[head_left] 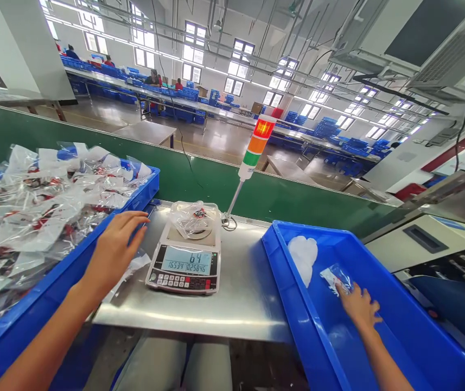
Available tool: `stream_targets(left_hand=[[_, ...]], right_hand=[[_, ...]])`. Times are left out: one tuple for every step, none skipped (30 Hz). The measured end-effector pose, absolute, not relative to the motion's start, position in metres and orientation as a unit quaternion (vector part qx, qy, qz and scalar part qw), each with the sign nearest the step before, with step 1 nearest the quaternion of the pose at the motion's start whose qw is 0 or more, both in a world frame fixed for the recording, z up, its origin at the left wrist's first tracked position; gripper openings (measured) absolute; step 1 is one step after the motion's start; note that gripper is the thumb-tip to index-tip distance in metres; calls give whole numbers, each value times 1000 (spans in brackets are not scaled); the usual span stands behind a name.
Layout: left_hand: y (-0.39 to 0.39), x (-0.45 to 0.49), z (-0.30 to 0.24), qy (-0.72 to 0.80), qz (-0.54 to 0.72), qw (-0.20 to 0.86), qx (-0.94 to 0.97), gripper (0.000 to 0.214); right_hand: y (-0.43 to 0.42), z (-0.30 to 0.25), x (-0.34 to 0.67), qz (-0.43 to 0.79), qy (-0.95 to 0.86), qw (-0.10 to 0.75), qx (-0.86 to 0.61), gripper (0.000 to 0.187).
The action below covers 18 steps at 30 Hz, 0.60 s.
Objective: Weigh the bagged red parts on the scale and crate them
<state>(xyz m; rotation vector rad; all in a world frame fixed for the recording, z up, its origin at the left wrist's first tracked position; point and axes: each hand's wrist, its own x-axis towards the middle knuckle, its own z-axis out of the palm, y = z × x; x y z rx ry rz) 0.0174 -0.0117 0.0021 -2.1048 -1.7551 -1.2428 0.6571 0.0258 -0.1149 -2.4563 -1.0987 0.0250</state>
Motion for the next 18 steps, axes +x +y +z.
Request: stream_targets(left_hand=[[-11,28,-1,-562,-404,58,-719,32],[-10,37,-3,-547,-394,53,-737,34],[-8,44,-5,-536,-382,53,-751,35],[-6,50,-5,-528,-371,57,-762,36],[-3,55,-5,-524,-359,63,-770,36],[1,58,-5,-521,-347,71,-777,36],[5,61,-5,-519,-338,78,-781,36],[10,62,-5,-518,-329,84,-785,35],[15,63,-5,-517,-321,87,-788,35],[19,64,-7,-517,-313,86,-792,34],[23,64,-9,-516,-304,83,-797,33],[27,63,-12,-515,-294,78,-802,32],[30,62,-16,-514,-283,73,-807,31],[32,60,-20,-513,-273,69,-811,31],[35,58,-25,-513,-266,68,-813,32],[38,56,-29,-512,-260,69,-816,33],[41,53,-34,-509,-257,70,-818,36],[45,51,-38,-504,-255,71,-822,39]], right_hand=[[16,-131,672,36,-379,204,-902,81],[8,-147,684,55,-372,187,-907,83],[3,-161,692,59,-379,175,-907,84],[-1,-174,698,47,-395,167,-902,84],[-4,-182,700,25,-411,159,-897,83],[-5,-188,700,4,-424,149,-893,82],[-5,-190,698,-14,-435,136,-890,81],[-5,-189,694,-28,-443,122,-888,79],[-4,-186,691,-37,-450,108,-886,77],[-3,-183,688,-42,-456,97,-884,73],[-2,-178,686,-40,-456,93,-884,69],[-1,-174,685,-34,-449,93,-888,65],[0,-169,686,-25,-435,98,-895,60],[1,-165,689,-15,-417,103,-903,55],[1,-161,693,-8,-398,108,-911,51],[1,-156,697,-4,-380,113,-918,47],[1,-151,700,-4,-360,125,-924,43],[-1,-144,702,-6,-345,145,-927,39]])
